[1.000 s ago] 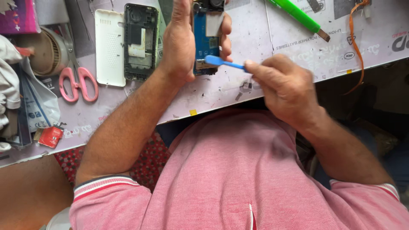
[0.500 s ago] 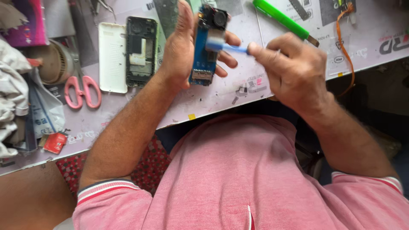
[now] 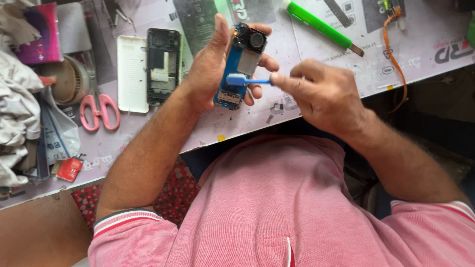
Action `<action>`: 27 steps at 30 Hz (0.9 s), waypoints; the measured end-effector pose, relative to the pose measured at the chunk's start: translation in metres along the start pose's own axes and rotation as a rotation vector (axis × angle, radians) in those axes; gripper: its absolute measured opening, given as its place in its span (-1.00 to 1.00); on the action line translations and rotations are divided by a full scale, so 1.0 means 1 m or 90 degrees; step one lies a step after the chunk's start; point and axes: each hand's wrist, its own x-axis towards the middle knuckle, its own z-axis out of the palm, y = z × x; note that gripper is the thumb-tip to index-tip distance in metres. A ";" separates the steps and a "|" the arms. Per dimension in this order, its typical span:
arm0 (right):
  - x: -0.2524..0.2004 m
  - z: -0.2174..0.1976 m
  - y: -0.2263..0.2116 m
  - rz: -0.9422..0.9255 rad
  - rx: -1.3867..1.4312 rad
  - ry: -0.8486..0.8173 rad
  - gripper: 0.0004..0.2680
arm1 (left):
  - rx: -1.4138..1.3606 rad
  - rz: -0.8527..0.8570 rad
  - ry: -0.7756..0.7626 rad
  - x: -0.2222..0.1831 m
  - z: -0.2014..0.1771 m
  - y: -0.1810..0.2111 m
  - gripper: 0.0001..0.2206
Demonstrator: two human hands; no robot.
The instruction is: The person cleans and handles internal components of a mobile phone. The person uses a brush to scrub a circuit board, applies liquid from a bottle, and wipes the screen and other parts with a cloth.
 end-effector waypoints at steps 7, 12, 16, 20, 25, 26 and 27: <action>0.001 -0.002 -0.005 0.024 0.050 -0.019 -0.80 | -0.060 -0.030 -0.005 0.001 -0.002 -0.004 -0.18; 0.007 0.000 -0.009 0.054 0.042 -0.005 -0.82 | -0.021 -0.013 -0.004 -0.001 0.000 -0.001 -0.17; 0.010 0.002 -0.013 0.033 0.041 -0.024 -0.81 | -0.014 -0.019 0.014 -0.003 0.002 -0.001 -0.16; 0.005 -0.001 -0.013 0.053 -0.005 0.009 -0.81 | -0.046 -0.006 -0.002 0.000 0.005 -0.002 -0.17; 0.000 0.004 -0.011 0.066 -0.023 0.044 -0.82 | -0.048 -0.004 0.017 0.001 0.006 -0.001 -0.16; 0.000 0.005 -0.011 0.047 -0.013 0.032 -0.81 | -0.040 -0.007 0.017 0.000 0.005 0.000 -0.16; 0.000 0.007 -0.011 0.031 -0.003 0.021 -0.80 | -0.032 -0.012 0.016 -0.001 0.005 0.001 -0.16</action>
